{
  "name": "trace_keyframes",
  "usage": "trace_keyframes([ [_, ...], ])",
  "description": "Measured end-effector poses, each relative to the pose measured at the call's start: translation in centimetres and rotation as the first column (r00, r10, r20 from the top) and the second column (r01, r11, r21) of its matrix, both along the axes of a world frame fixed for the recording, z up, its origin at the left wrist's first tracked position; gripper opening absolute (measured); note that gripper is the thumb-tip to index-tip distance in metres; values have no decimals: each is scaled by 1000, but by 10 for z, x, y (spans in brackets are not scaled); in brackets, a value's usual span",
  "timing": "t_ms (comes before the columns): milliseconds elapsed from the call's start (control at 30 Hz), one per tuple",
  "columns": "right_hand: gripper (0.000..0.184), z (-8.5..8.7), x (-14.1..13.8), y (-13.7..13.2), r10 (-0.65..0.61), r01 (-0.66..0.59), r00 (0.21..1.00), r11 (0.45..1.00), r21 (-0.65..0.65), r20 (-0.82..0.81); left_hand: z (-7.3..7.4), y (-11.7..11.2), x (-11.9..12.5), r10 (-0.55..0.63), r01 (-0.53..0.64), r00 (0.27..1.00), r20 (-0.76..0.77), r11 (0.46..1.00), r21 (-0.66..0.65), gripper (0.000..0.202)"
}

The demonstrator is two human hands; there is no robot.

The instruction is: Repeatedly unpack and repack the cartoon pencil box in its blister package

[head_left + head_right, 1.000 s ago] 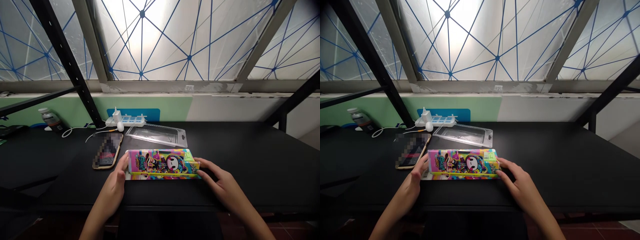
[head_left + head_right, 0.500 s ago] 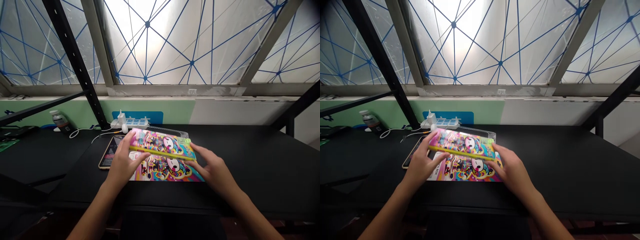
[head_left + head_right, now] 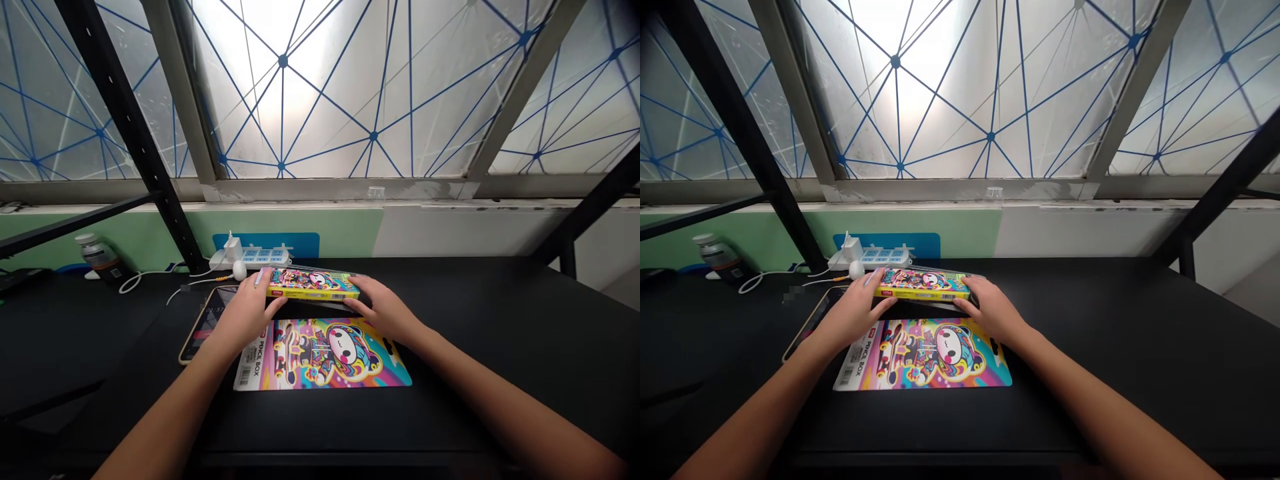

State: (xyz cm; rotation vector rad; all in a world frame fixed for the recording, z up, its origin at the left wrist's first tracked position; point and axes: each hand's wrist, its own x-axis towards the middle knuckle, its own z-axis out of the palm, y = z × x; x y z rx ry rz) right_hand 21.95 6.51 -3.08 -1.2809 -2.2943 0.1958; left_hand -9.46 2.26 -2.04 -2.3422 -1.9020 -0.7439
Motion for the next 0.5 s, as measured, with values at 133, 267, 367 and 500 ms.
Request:
trace_keyframes([
  [133,56,3,6,0,-6,7,998,1000,-17,64,4,-3,10,9,-9,999,-34,1000,-9,63],
  [267,52,4,9,0,-13,14,993,1000,-8,117,5,-3,17,8,-9,998,-67,1000,-13,61],
  [367,47,6,5,-3,2,-6,990,1000,25,139,5,-1,21,4,-4,995,-99,1000,-2,53],
  [500,39,12,-10,-20,110,-134,983,978,161,149,7,5,37,-74,76,986,-149,997,8,48],
])
